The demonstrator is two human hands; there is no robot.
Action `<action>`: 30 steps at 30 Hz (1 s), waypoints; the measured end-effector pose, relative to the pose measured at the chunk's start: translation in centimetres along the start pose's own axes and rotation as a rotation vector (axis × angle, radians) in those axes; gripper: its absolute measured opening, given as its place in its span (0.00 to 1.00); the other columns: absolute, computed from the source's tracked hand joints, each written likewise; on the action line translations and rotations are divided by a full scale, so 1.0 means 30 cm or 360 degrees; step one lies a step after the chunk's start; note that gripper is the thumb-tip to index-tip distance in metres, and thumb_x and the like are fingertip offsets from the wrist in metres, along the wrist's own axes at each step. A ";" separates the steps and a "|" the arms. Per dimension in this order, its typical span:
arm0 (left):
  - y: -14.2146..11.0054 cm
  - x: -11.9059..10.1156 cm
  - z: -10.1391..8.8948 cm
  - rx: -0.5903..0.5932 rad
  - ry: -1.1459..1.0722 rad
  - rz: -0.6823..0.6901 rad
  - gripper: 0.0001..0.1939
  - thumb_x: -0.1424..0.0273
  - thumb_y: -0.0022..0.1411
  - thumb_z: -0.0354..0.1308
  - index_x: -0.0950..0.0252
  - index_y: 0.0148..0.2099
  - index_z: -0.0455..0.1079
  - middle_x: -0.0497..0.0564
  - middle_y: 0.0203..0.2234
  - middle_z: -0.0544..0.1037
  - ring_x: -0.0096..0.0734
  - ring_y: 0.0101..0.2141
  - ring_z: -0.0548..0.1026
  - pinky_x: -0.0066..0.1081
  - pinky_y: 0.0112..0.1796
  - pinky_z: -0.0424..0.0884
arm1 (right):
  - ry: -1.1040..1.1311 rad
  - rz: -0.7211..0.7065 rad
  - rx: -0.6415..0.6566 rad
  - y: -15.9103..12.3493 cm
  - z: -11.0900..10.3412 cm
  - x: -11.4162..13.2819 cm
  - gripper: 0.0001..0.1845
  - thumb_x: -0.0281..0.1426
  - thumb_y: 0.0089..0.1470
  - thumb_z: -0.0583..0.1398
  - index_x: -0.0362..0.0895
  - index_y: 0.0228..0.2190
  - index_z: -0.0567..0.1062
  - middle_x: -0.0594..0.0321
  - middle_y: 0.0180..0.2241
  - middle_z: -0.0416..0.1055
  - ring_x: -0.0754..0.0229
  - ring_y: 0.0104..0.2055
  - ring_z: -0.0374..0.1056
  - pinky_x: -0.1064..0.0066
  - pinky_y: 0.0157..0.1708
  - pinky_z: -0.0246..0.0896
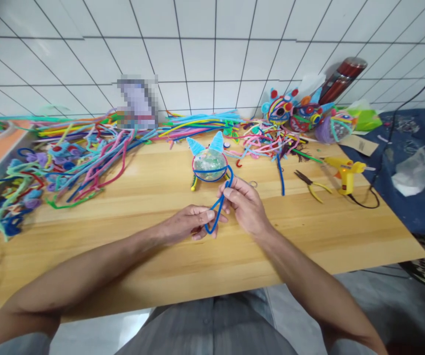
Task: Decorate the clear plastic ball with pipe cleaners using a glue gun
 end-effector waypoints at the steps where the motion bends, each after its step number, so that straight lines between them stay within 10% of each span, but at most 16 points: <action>1: -0.001 -0.001 0.001 0.0001 -0.0002 0.0009 0.37 0.39 0.60 0.65 0.71 0.48 0.79 0.50 0.28 0.77 0.17 0.18 0.62 0.26 0.21 0.52 | 0.0005 0.0003 0.0007 0.000 0.000 0.000 0.12 0.38 0.48 0.71 0.46 0.30 0.76 0.65 0.29 0.74 0.66 0.22 0.62 0.72 0.20 0.58; 30: -0.006 0.041 0.021 0.0307 -0.0730 -0.0144 0.26 0.48 0.63 0.69 0.67 0.44 0.70 0.57 0.39 0.83 0.29 0.25 0.80 0.28 0.29 0.73 | 0.0190 0.0116 0.0105 0.030 -0.041 0.013 0.18 0.38 0.47 0.75 0.45 0.32 0.74 0.70 0.23 0.71 0.69 0.21 0.63 0.80 0.19 0.59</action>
Point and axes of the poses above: each hand's wrist, its own y-axis towards the middle knuckle, its own z-axis out of the palm, x = y × z, the point moved 3 cm from there along y, towards the middle knuckle
